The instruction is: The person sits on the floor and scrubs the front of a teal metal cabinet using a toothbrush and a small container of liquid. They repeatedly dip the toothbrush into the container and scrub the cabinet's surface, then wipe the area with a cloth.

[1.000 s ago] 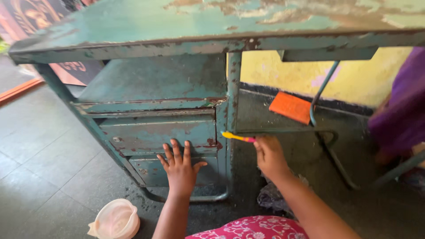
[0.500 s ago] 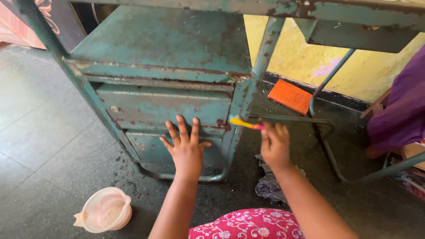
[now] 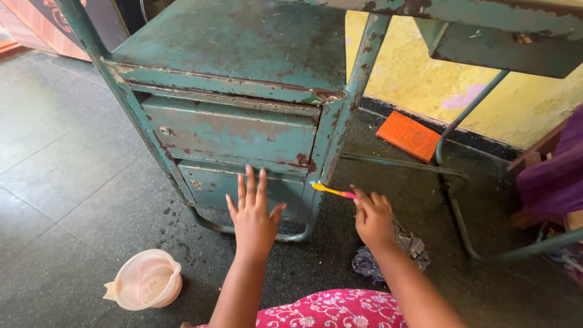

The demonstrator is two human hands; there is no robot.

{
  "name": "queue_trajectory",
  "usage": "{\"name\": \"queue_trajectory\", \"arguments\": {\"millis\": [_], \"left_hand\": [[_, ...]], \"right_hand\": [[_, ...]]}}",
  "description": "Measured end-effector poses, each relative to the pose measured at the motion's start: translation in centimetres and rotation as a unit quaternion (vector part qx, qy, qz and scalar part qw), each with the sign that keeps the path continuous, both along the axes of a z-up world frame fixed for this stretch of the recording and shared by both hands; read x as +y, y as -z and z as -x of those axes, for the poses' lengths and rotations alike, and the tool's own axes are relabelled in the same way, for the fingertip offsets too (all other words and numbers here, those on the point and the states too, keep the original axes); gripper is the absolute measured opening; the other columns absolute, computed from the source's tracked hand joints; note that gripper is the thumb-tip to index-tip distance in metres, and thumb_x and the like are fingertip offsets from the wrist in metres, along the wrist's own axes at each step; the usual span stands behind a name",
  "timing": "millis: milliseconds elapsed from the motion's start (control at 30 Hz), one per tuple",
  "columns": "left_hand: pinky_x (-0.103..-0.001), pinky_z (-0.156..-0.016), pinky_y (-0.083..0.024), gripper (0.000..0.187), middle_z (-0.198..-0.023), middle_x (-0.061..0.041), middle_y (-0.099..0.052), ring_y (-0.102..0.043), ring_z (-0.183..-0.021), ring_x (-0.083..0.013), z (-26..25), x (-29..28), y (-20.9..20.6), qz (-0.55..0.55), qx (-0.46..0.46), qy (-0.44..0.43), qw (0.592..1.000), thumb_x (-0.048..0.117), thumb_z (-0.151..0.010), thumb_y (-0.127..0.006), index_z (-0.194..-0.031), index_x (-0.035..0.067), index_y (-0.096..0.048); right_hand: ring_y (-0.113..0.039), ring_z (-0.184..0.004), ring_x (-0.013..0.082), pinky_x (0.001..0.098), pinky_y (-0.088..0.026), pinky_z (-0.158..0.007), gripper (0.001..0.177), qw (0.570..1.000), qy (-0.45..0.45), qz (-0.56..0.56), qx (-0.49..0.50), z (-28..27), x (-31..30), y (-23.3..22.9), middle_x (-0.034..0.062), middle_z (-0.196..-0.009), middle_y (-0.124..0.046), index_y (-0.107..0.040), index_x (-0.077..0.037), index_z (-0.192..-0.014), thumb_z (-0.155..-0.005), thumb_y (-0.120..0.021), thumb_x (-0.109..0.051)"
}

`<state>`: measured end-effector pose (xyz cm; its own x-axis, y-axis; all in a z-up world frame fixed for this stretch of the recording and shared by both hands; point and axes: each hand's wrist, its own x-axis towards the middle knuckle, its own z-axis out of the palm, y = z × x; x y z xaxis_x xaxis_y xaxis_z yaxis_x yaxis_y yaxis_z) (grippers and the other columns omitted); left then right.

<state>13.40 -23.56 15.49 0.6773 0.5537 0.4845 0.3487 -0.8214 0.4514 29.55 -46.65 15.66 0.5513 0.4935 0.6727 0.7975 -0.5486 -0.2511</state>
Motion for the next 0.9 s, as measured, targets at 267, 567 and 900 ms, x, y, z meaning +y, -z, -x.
{"name": "queue_trajectory", "arguments": {"millis": [267,567,900], "left_hand": [[-0.047,-0.123,-0.026,0.093,-0.169,-0.019,-0.019,-0.02,-0.156,-0.0329,1.9,2.1,7.8,0.334,-0.105,0.041,0.936,0.033,-0.089,-0.073,-0.161,0.007,-0.021],[-0.058,-0.118,-0.024,0.088,-0.168,-0.009,-0.029,-0.03,-0.153,-0.0317,0.2,6.3,16.9,0.768,-0.284,0.001,0.575,0.063,-0.093,-0.045,-0.161,0.012,-0.024],[-0.058,-0.116,-0.029,0.086,-0.164,-0.005,-0.037,-0.037,-0.15,-0.0296,-0.8,8.0,23.6,0.762,-0.375,-0.089,0.52,0.069,-0.092,-0.041,-0.158,0.014,-0.033]], "right_hand": [[-0.052,-0.083,0.0337,0.0463,-0.044,-0.08,0.035,0.996,0.019,-0.079,-0.036,-0.3,0.5,-1.1,0.0105,-0.086,-0.054,-0.067,-0.016,-0.137,-0.103,-0.06,-0.01],[-0.052,-0.076,0.0342,0.0473,-0.042,-0.071,0.04,0.994,0.096,-0.027,-0.05,2.9,0.8,-0.8,0.0131,-0.082,-0.055,-0.07,-0.017,-0.133,-0.096,-0.062,-0.007],[-0.07,-0.089,0.0367,0.0409,-0.055,-0.07,0.014,0.952,-0.253,0.054,0.162,14.6,14.2,-3.0,0.0145,-0.099,-0.071,-0.069,-0.006,-0.107,-0.098,-0.066,-0.016]]}}
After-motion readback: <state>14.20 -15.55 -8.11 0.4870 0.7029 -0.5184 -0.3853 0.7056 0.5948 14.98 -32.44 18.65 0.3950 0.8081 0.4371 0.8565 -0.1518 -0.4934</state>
